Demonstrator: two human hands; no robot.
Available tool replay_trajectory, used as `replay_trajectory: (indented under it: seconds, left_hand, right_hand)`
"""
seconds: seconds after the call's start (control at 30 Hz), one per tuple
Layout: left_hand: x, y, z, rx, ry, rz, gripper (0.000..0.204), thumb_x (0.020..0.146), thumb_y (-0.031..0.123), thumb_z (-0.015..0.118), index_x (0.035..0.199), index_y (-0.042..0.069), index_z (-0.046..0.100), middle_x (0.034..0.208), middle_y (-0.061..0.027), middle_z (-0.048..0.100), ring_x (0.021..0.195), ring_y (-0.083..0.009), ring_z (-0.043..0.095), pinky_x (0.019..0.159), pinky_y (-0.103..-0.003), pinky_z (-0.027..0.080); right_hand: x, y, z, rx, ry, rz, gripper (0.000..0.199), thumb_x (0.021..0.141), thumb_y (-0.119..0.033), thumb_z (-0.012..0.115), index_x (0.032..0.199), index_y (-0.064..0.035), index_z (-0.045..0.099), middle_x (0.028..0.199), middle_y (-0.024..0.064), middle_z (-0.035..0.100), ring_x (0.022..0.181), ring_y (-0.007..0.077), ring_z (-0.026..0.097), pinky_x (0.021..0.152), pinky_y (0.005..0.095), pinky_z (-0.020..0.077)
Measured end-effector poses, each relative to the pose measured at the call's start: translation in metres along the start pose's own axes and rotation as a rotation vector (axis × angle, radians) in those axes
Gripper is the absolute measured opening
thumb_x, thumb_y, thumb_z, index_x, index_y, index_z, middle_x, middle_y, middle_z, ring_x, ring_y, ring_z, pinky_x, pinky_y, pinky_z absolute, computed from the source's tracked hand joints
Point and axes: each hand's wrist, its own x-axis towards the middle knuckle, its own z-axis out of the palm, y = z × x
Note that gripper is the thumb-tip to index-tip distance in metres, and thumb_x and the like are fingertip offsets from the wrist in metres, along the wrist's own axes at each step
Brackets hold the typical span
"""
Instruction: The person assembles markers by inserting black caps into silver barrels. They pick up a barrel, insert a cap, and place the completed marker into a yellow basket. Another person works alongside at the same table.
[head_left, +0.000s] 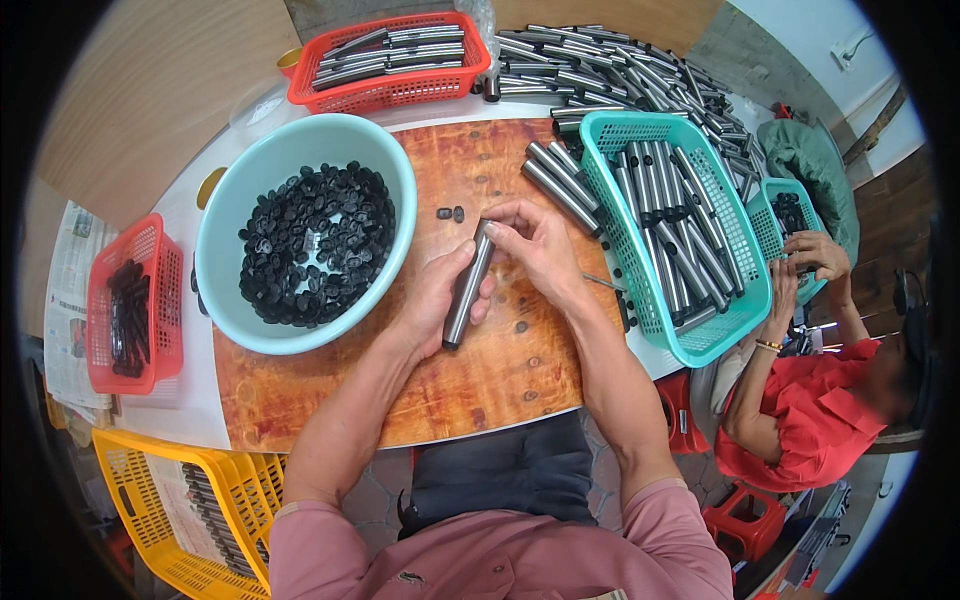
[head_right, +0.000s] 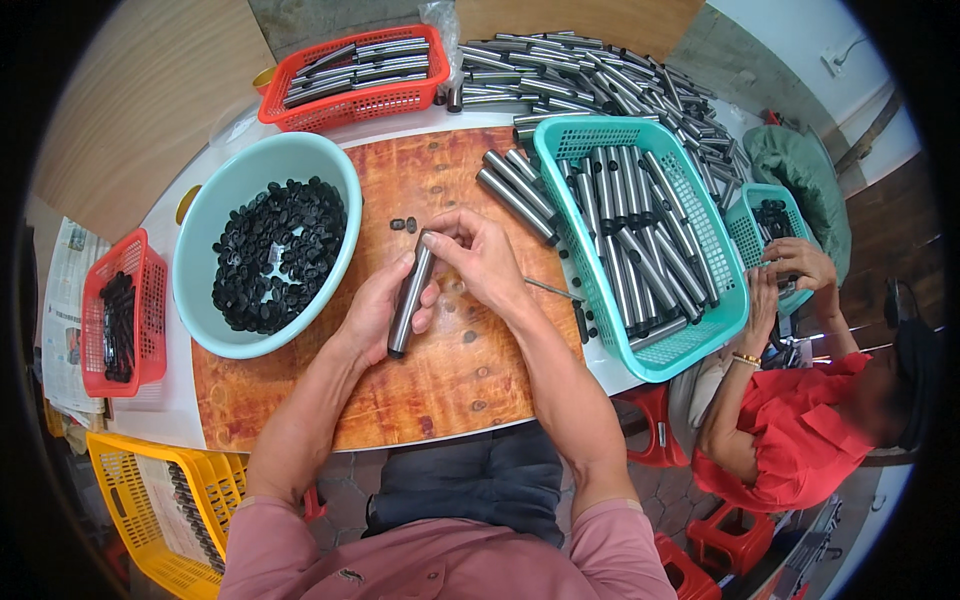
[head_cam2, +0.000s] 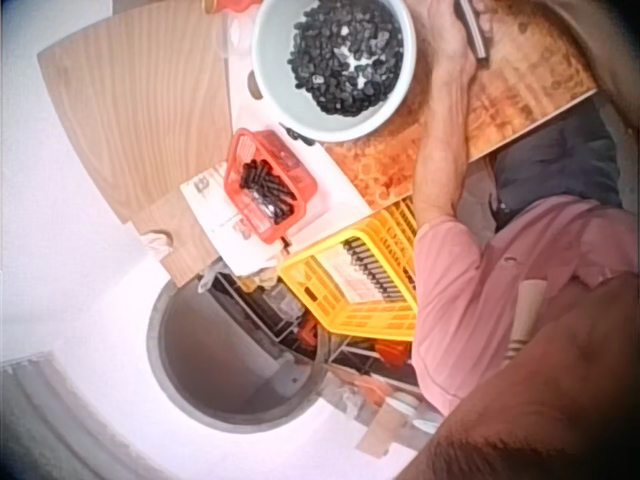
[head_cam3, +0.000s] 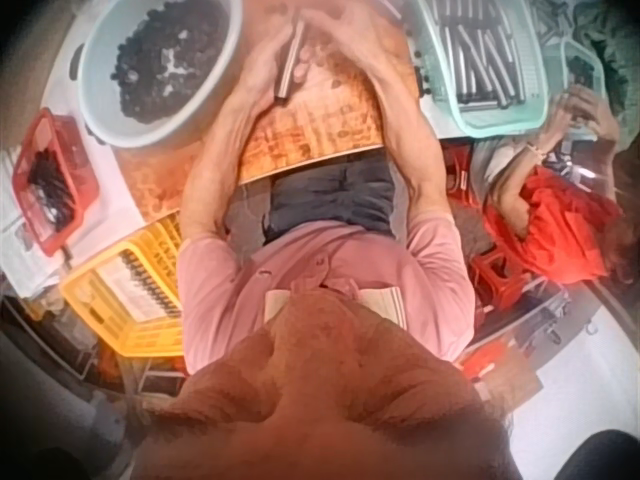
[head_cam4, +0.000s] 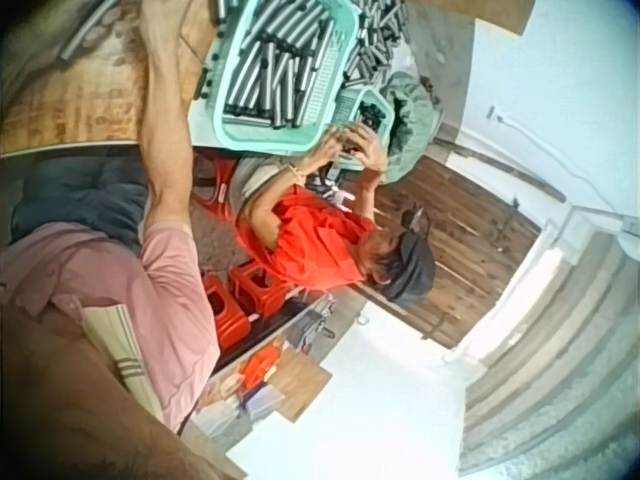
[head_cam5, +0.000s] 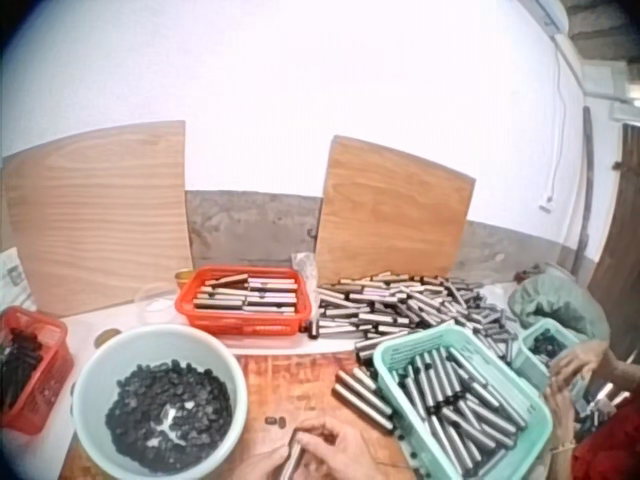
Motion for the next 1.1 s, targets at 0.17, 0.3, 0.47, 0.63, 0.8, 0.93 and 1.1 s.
replay_trajectory:
  seconds: [0.17,0.3,0.47,0.63,0.8,0.93,1.1]
  left_hand:
    - [-0.001,0.001,-0.006,-0.012,-0.044,-0.021,0.044,0.111,0.042,0.040,0.118,0.002,0.056,0.080,-0.0038,0.057,0.060,-0.0117,0.054,0.052,-0.024,0.046]
    - [0.000,0.000,-0.004,-0.048,-0.014,-0.031,0.043,0.110,0.041,0.041,0.116,0.001,0.056,0.080,-0.0051,0.058,0.059,-0.0138,0.056,0.053,-0.025,0.048]
    - [-0.002,0.002,-0.002,-0.027,-0.010,-0.008,0.042,0.109,0.040,0.046,0.115,0.000,0.058,0.081,-0.0065,0.060,0.061,-0.0147,0.058,0.053,-0.025,0.050]
    - [-0.002,0.001,-0.003,0.057,-0.040,0.063,0.043,0.109,0.040,0.049,0.114,-0.001,0.060,0.080,-0.0063,0.061,0.058,-0.0121,0.057,0.052,-0.023,0.048]
    - [-0.002,-0.002,-0.002,0.193,-0.058,0.146,0.044,0.108,0.040,0.050,0.116,-0.001,0.061,0.081,-0.0056,0.062,0.058,-0.0097,0.057,0.052,-0.021,0.045]
    - [-0.002,0.005,-0.004,0.337,-0.082,0.168,0.044,0.109,0.039,0.051,0.123,-0.001,0.060,0.086,-0.0053,0.064,0.065,-0.0107,0.060,0.059,-0.023,0.048]
    - [0.001,0.000,-0.001,0.265,-0.163,0.199,0.045,0.109,0.038,0.051,0.129,-0.001,0.057,0.093,-0.0059,0.065,0.073,-0.0126,0.063,0.067,-0.026,0.052]
  right_hand:
    - [0.001,0.003,-0.004,-0.037,-0.034,-0.016,0.024,0.096,-0.013,0.070,0.115,0.0015,0.067,0.092,0.0038,0.070,0.080,0.0077,0.063,0.070,0.0237,0.0498]
    - [0.001,0.002,-0.002,-0.062,-0.031,0.000,0.023,0.096,-0.012,0.070,0.114,0.0011,0.066,0.091,0.0030,0.069,0.076,0.0072,0.062,0.068,0.0233,0.0484]
    - [0.001,-0.001,-0.003,-0.031,-0.055,0.015,0.021,0.096,-0.012,0.070,0.111,0.0009,0.065,0.088,0.0036,0.069,0.073,0.0079,0.061,0.065,0.0235,0.0481]
    - [-0.001,-0.007,-0.002,0.075,-0.062,-0.024,0.018,0.095,-0.010,0.071,0.108,0.0010,0.065,0.088,0.0052,0.069,0.073,0.0087,0.062,0.065,0.0234,0.0489]
    - [-0.002,-0.003,-0.008,0.077,-0.071,-0.119,0.021,0.093,-0.010,0.073,0.110,0.0008,0.065,0.091,0.0052,0.070,0.079,0.0097,0.064,0.070,0.0255,0.0517]
    - [0.000,-0.003,-0.010,0.094,-0.049,-0.164,0.024,0.093,-0.010,0.073,0.113,0.0001,0.064,0.094,0.0046,0.070,0.084,0.0099,0.065,0.073,0.0262,0.0528]
    - [-0.001,-0.004,-0.011,0.104,-0.018,-0.180,0.024,0.093,-0.011,0.073,0.114,-0.0005,0.064,0.095,0.0048,0.069,0.083,0.0099,0.065,0.073,0.0259,0.0528]
